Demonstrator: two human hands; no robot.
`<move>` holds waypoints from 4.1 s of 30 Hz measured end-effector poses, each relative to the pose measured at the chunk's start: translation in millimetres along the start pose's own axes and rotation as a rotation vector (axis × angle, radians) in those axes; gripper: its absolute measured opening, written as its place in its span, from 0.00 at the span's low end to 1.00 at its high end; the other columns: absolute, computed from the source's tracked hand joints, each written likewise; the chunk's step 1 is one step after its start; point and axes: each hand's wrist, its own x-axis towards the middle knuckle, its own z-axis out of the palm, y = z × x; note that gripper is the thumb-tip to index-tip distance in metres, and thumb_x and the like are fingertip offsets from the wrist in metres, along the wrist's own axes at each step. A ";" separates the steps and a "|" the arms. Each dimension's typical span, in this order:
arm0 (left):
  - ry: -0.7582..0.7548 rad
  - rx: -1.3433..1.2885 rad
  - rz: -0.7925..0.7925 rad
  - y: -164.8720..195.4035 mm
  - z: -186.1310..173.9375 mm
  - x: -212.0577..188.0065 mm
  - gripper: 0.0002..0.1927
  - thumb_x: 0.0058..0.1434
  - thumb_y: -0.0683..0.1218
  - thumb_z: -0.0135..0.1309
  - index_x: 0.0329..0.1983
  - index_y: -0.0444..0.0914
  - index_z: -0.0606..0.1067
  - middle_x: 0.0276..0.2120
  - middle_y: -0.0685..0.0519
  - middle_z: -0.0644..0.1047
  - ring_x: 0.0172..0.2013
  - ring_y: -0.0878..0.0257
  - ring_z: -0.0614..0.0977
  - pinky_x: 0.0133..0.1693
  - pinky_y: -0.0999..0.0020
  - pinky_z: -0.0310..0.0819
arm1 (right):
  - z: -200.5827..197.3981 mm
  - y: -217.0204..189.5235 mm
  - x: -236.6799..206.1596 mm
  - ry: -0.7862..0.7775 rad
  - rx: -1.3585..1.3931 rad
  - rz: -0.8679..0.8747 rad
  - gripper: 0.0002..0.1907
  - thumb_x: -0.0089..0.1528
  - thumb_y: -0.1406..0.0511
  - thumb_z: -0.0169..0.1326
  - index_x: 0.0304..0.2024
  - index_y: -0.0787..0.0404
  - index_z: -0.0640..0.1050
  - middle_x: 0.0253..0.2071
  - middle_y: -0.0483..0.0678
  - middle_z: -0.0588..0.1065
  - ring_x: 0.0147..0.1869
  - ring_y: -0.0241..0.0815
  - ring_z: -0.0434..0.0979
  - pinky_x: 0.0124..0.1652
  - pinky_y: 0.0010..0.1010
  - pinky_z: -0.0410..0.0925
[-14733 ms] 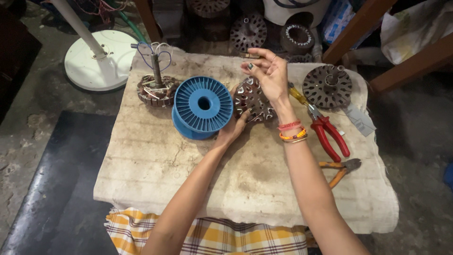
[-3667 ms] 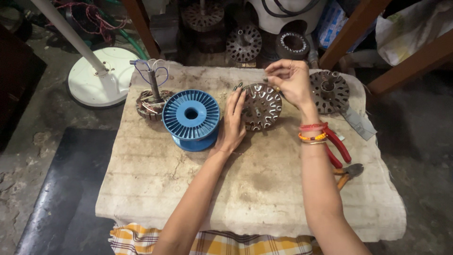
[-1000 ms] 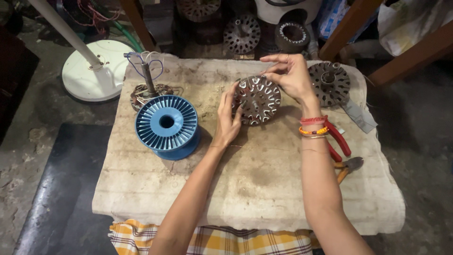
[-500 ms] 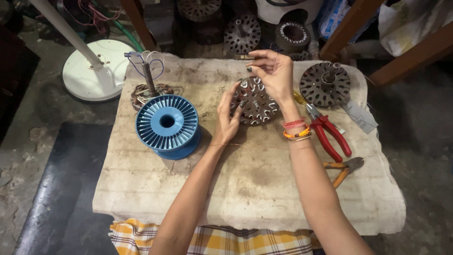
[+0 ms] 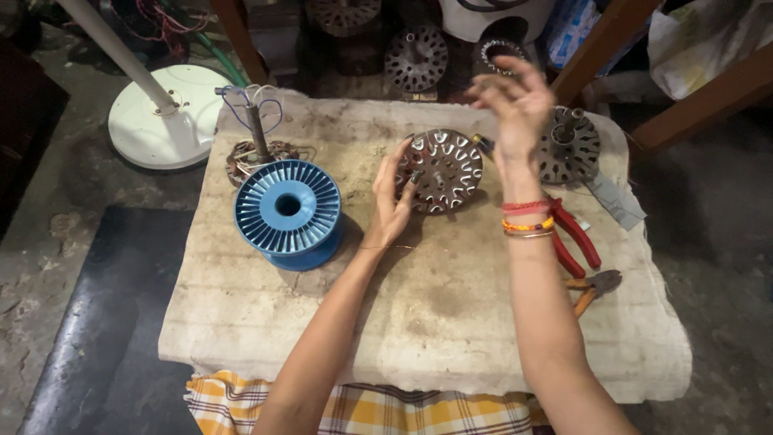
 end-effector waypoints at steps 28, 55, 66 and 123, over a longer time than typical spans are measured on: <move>-0.008 0.032 -0.015 -3.9 0.9 -0.9 0.37 0.58 0.29 0.52 0.72 0.40 0.63 0.66 0.43 0.70 0.68 0.49 0.70 0.69 0.57 0.62 | 7.4 8.6 -6.7 -0.337 -0.606 0.005 0.25 0.62 0.80 0.56 0.62 0.63 0.75 0.44 0.53 0.83 0.48 0.39 0.87 0.47 0.27 0.77; -0.003 0.031 -0.021 1.9 -0.6 -0.6 0.38 0.57 0.30 0.53 0.72 0.41 0.63 0.64 0.43 0.71 0.66 0.48 0.73 0.67 0.57 0.64 | -5.3 -5.0 3.4 -0.070 0.013 -0.005 0.19 0.62 0.77 0.60 0.56 0.70 0.76 0.41 0.60 0.84 0.38 0.48 0.86 0.42 0.37 0.83; -0.005 0.028 -0.028 3.4 -1.2 -0.4 0.37 0.59 0.30 0.53 0.72 0.41 0.63 0.65 0.44 0.71 0.67 0.49 0.72 0.68 0.56 0.63 | -0.9 -26.5 -6.7 -0.477 -0.238 0.245 0.29 0.61 0.79 0.56 0.65 0.65 0.70 0.45 0.55 0.83 0.48 0.42 0.85 0.47 0.29 0.77; -0.012 0.007 -0.010 -2.4 -1.2 -0.6 0.38 0.56 0.28 0.51 0.72 0.41 0.63 0.64 0.44 0.71 0.67 0.49 0.72 0.69 0.57 0.63 | -17.4 5.4 4.9 -0.032 0.446 0.104 0.22 0.63 0.78 0.60 0.59 0.67 0.73 0.44 0.59 0.81 0.47 0.48 0.83 0.50 0.34 0.79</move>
